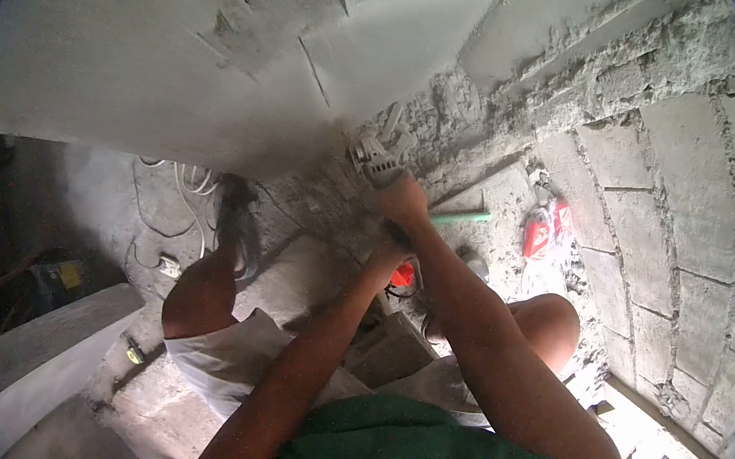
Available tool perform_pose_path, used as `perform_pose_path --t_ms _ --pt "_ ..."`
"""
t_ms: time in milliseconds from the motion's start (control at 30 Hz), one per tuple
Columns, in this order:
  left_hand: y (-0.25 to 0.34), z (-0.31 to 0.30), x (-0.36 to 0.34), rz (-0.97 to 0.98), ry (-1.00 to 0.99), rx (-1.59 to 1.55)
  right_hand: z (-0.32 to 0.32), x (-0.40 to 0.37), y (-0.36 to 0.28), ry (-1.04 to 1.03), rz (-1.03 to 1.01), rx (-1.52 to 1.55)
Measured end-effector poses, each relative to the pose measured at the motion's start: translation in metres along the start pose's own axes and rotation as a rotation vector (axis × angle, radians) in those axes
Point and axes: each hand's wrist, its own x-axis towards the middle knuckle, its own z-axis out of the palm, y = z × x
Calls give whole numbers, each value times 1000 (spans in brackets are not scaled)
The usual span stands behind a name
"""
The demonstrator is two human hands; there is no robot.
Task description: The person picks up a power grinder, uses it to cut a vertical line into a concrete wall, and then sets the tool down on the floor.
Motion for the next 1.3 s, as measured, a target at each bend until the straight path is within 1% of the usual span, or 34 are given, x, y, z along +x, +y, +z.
perform_pose_path --t_ms 33,100,133,167,200,233,267,300,333,367,400,500,533,567,600,633,667,700,733,767,800,867,933,1000,1067,1167,1200,1267,1300 --pt "-3 2 9 -9 -1 -7 4 6 1 6 -18 -22" --pt "2 6 21 13 111 458 6 6 1 13 -46 -55" --pt "7 8 18 17 116 450 3 1 -1 49 -79 10" --pt "12 10 15 19 142 306 -1 -3 -4 87 -114 78" --pt "19 12 10 21 165 164 5 1 3 88 -121 78" --pt "16 13 10 24 167 165 16 10 19 40 -107 172" --pt "8 13 12 108 205 173 22 15 28 -8 -91 267" --pt "0 10 16 192 241 182 16 11 24 -7 -94 271" --pt "-13 1 23 192 243 185 5 4 17 -100 -32 281" --pt "-30 -13 31 294 226 469 1 -1 13 -194 31 290" --pt "-39 -22 35 394 207 749 6 5 17 -198 31 288" --pt "98 -57 -35 -118 -232 754 31 43 54 -187 18 224" --pt "179 -60 -71 -129 -317 681 36 57 58 -158 -23 84" --pt "264 -46 -132 -4 -187 553 40 66 58 -130 -62 -53" --pt "324 -53 -187 276 -184 267 40 68 58 -141 -65 -52" --pt "361 -97 -238 637 229 208 39 69 56 -142 -68 -47" --pt "394 -122 -277 989 653 139 38 69 51 -142 -74 -44" --pt "449 -62 -285 1257 693 605 36 67 45 -149 -84 -47" --pt "504 -3 -292 1563 800 1012 32 67 34 -162 -87 -85" --pt "527 7 -281 1722 798 1146 30 69 25 -173 -90 -123" --pt "532 -5 -261 1742 781 1145 33 73 22 -172 -102 -124" --pt "540 -27 -224 1761 770 1086 48 84 29 -118 -9 -84" --pt "539 -37 -201 1781 768 1029 55 91 33 -138 -17 -93" --pt "533 -40 -193 1801 775 994 60 100 42 -145 -13 -106" --pt "533 -43 -186 1809 792 974 65 111 50 -116 -68 -126" --pt "530 -43 -184 1829 799 962 33 85 14 -176 -58 -145" --pt "531 -44 -185 1837 801 963 35 87 15 -176 -64 -145" --pt "530 -44 -185 1850 805 958 42 99 24 -175 -117 -23" --pt "529 -43 -185 1855 806 953 43 100 21 -177 -123 -24"
